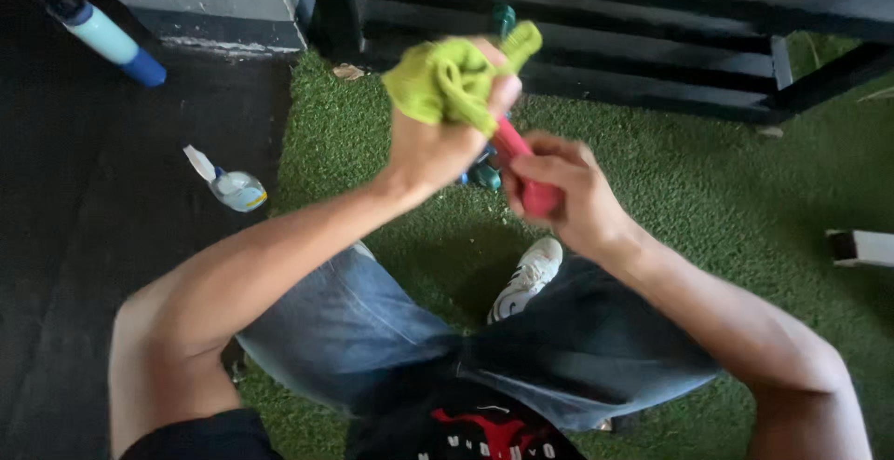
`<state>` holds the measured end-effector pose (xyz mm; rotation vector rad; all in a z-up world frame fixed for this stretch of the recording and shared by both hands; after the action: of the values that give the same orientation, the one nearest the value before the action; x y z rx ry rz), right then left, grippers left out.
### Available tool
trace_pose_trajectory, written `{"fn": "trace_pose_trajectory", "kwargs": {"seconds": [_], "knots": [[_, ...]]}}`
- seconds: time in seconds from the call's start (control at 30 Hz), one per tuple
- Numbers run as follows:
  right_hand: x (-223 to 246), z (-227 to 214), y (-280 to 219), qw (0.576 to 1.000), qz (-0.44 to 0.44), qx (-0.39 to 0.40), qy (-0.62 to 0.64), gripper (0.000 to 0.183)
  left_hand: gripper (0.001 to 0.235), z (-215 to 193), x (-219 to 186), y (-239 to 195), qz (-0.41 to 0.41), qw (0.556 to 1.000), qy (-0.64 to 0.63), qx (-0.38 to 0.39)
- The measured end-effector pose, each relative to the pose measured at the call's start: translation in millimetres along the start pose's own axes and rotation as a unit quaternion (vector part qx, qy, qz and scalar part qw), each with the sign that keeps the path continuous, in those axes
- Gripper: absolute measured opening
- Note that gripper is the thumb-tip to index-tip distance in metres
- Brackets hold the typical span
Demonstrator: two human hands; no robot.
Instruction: The person sits on the floor and wipes a red dumbbell with a yellow cloth. They rotate the dumbbell to clean all sides, then place it on a rack and pick up another red dumbbell to continue wiping.
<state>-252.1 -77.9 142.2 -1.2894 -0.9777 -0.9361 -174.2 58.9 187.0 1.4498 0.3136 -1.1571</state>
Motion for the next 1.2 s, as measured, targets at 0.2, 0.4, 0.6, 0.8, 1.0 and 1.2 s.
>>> {"fn": "trace_pose_trajectory", "kwargs": {"seconds": [0.2, 0.4, 0.6, 0.8, 1.0, 1.2], "knots": [[32.4, -5.9, -5.1, 0.846, -0.325, -0.138, -0.399, 0.015, 0.016, -6.6, -12.0, 9.0, 0.163, 0.982, 0.096, 0.016], [18.3, -4.0, -18.6, 0.907, -0.286, -0.059, -0.304, 0.008, 0.033, 1.6, -7.2, -8.9, 0.231, 0.964, 0.11, 0.069], [-30.3, -3.3, -20.9, 0.932, -0.021, 0.291, 0.214, 0.016, 0.037, -0.4, 17.7, -28.6, 0.317, 0.928, 0.045, 0.189], [5.3, -4.4, -28.2, 0.953, -0.265, 0.142, -0.046, 0.008, 0.036, 4.3, 16.9, -25.9, 0.469, 0.86, 0.027, 0.201], [19.2, -22.7, -35.5, 0.808, -0.384, -0.109, -0.432, 0.008, 0.032, 14.6, -7.1, -3.9, 0.19, 0.962, -0.034, 0.191], [24.8, -29.4, -39.4, 0.789, -0.354, -0.146, -0.48, 0.015, 0.018, 20.5, -8.0, 0.5, 0.0, 0.968, -0.098, 0.232]]}}
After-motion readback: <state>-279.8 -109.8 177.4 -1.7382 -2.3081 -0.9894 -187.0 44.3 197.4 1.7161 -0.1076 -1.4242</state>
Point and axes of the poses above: each hand's wrist, its own y-axis towards the middle knuckle, its own z-axis out of the palm, x = y × z, the point moved 5 cm from there along y, towards the middle knuckle, and after that the axes turned 15 degrees about -y, right-handed, at the moved point
